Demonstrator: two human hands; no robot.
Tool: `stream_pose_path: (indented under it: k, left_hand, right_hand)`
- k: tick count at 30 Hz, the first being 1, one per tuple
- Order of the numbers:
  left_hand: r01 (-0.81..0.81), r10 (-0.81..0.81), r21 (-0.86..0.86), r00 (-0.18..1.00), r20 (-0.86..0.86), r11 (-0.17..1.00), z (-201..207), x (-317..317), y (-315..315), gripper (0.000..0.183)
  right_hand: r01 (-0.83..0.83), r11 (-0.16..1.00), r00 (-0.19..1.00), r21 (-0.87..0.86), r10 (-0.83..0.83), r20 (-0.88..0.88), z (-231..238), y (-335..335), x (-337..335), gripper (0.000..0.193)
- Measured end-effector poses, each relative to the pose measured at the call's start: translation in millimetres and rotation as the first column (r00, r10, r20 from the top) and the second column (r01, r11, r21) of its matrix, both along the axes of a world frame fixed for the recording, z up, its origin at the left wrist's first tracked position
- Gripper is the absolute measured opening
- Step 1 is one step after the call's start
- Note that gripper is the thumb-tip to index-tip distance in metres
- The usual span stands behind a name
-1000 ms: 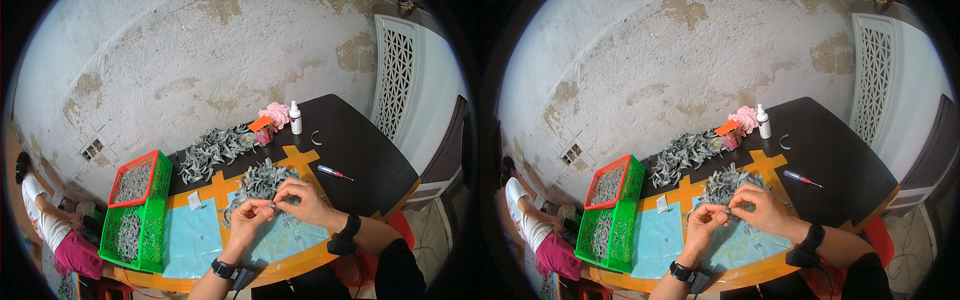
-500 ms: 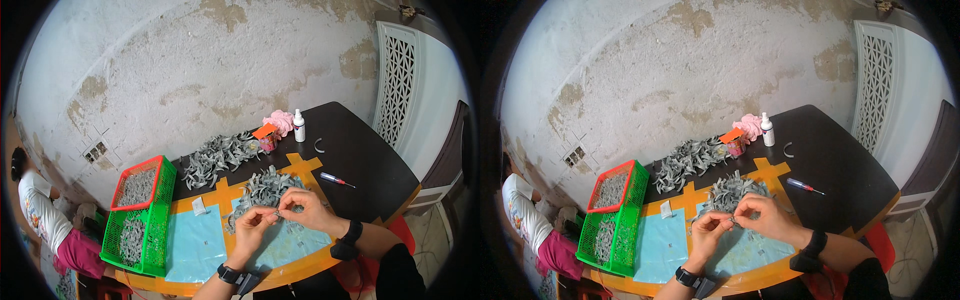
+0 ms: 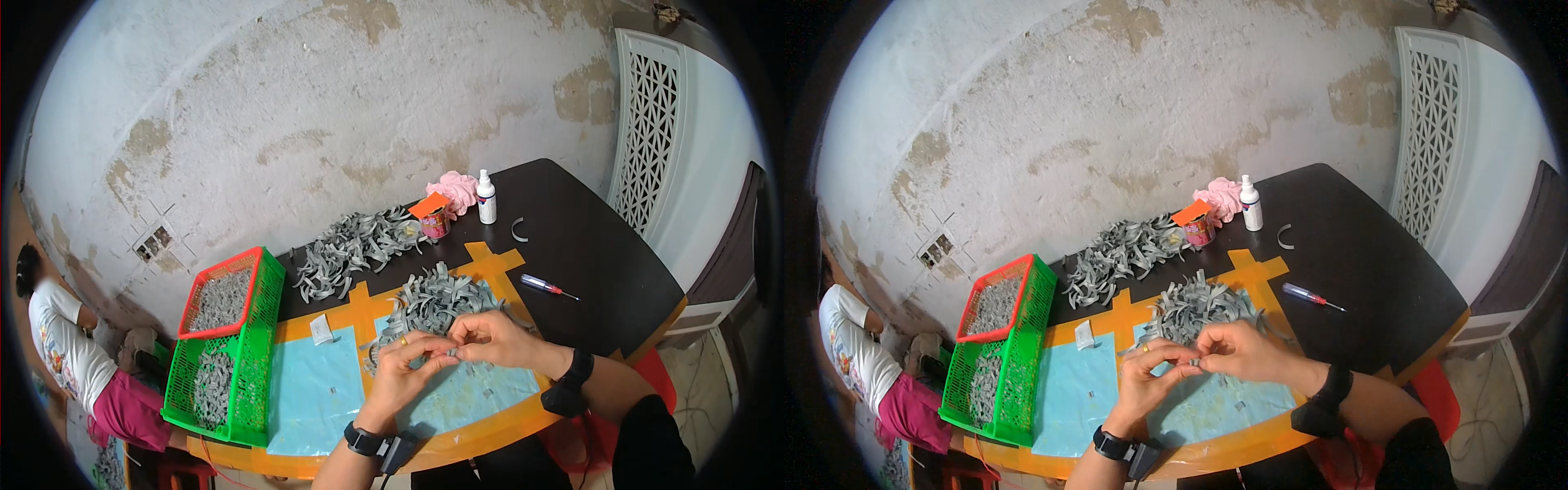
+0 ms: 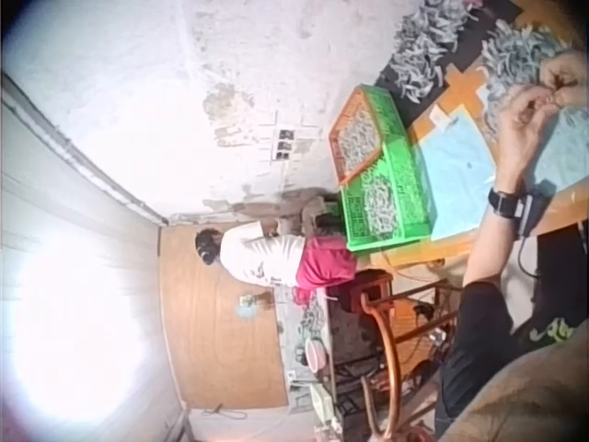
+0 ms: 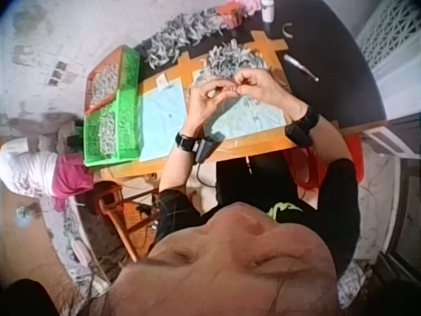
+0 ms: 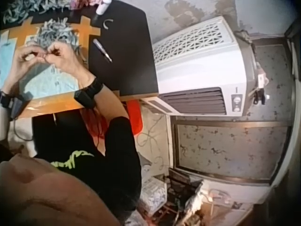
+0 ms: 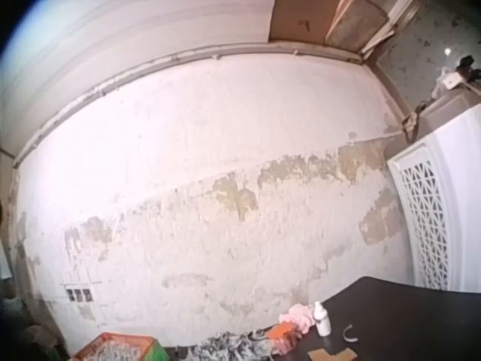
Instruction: The recorder is inspecting and sorting small gray shoe components at a workbench.
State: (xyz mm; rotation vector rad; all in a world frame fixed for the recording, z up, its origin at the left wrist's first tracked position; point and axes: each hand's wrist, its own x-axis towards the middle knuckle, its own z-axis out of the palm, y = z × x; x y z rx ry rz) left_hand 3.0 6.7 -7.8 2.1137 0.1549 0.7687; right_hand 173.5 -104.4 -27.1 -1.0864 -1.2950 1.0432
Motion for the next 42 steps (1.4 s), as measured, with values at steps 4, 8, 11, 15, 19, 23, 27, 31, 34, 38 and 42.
stream_pose_path:
  k: [4, 8, 11, 15, 19, 23, 27, 31, 34, 38, 42]
  left_hand:
    - [-0.03, 0.005, 0.215, 0.993, 0.114, 0.976, 5, 0, -1, 0.02]
    - [-0.022, 0.015, 0.192, 0.999, 0.041, 0.981, 7, -1, -3, 0.02]
    - [0.01, -0.016, 0.202, 1.0, 0.027, 0.979, 7, -1, -3, 0.019]
    - [0.027, -0.03, 0.136, 0.999, 0.022, 0.99, 8, -2, -4, 0.018]
    - [0.021, -0.024, 0.042, 0.997, 0.068, 0.999, 3, -2, -5, 0.019]
    - [0.08, -0.076, -0.072, 0.995, 0.067, 0.994, -7, 0, -4, 0.019]
    - [0.174, -0.141, -0.666, 0.985, 0.104, 0.725, -16, 4, -5, 0.017]
    - [0.122, -0.155, -0.687, 0.988, 0.014, 0.716, -18, 5, 0, 0.014]
    - [0.023, -0.129, -0.683, 0.986, -0.104, 0.73, -20, 6, 2, 0.014]
    - [0.049, -0.128, -0.756, 0.991, -0.047, 0.653, -22, 6, 4, 0.014]
    - [0.138, -0.145, -0.892, 0.986, 0.082, 0.431, -24, 5, 4, 0.016]
  right_hand:
    - [-0.071, 0.996, 0.994, -0.054, 0.067, -0.084, 5, -4, 0, 0.008]
    - [-0.099, 0.989, 0.991, -0.11, 0.088, -0.098, 10, -5, 1, 0.008]
    - [-0.114, 0.988, 0.992, -0.102, 0.107, -0.067, 10, -4, 2, 0.008]
    - [-0.128, 0.989, 0.987, -0.075, 0.119, -0.109, 11, -5, 2, 0.009]
    - [-0.14, 0.987, 0.984, -0.077, 0.131, -0.118, 16, -6, 2, 0.01]
    - [-0.114, 0.991, 0.989, -0.077, 0.105, -0.108, 19, -8, 1, 0.009]
    - [0.019, 0.995, 1.0, 0.096, -0.02, 0.007, 15, -4, 2, 0.009]
    - [0.076, 0.991, 0.963, 0.11, -0.102, 0.25, 12, -1, 5, 0.009]
    - [0.096, 0.955, 0.87, 0.281, -0.217, 0.442, 13, -4, 1, 0.015]
    - [0.228, 0.928, 0.804, 0.294, -0.35, 0.481, 18, -5, -2, 0.014]
    - [0.238, 0.829, 0.721, 0.506, -0.5, 0.479, 21, -4, -3, 0.015]
